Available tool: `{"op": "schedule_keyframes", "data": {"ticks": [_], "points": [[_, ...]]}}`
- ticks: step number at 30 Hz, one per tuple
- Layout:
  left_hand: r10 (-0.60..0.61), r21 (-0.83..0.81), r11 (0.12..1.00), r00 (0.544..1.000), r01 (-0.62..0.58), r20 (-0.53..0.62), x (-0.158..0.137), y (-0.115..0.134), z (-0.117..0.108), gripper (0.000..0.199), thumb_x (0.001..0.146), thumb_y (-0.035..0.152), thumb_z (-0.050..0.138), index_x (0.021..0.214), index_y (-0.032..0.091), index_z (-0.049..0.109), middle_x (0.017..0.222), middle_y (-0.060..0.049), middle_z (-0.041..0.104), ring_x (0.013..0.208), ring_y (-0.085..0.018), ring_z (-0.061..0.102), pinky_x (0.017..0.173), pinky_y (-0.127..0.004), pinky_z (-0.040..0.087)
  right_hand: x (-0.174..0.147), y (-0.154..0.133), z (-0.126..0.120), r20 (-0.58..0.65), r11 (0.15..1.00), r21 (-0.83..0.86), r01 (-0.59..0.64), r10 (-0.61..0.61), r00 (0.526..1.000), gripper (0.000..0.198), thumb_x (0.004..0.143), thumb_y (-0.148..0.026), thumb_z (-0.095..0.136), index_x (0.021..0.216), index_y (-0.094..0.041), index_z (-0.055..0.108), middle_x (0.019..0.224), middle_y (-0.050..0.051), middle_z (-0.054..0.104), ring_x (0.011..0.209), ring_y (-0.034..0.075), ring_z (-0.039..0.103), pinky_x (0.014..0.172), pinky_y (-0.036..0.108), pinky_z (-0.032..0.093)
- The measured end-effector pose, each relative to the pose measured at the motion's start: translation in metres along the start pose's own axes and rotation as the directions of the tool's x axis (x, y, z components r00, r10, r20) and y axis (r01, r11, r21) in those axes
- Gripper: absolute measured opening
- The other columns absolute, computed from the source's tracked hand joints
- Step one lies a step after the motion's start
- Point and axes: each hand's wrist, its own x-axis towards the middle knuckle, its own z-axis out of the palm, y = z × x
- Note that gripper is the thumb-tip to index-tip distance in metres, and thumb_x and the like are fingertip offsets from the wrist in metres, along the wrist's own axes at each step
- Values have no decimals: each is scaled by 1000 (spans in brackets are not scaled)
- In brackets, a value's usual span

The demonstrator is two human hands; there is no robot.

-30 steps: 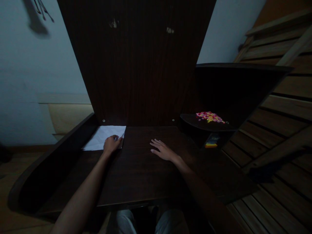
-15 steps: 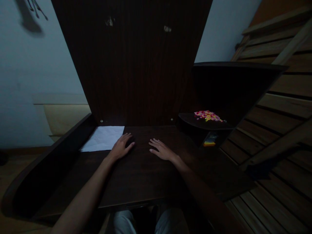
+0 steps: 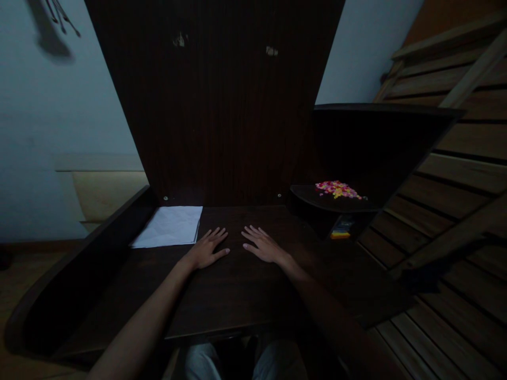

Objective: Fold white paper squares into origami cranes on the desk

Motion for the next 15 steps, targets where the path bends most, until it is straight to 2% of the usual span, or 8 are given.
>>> {"op": "schedule_keyframes", "data": {"ticks": [11,15], "points": [[-22,-34,999,1000,21,-12,-1,-2,1,66,91,61,34,145,22,36,153,-9,31,143,-24,22,116,-45,15,1,0,0,-4,1000,10,-8,8,1000,62,94,-59,33,144,-24,38,153,8,29,144,24,19,117,48,14],[-33,-42,999,999,34,8,0,-2,-1,69,91,62,33,145,19,35,153,-11,30,144,-25,20,116,-46,14,2,1,0,8,1000,8,-11,11,1000,64,93,-60,32,144,-22,38,154,9,28,145,24,19,117,47,14]]}}
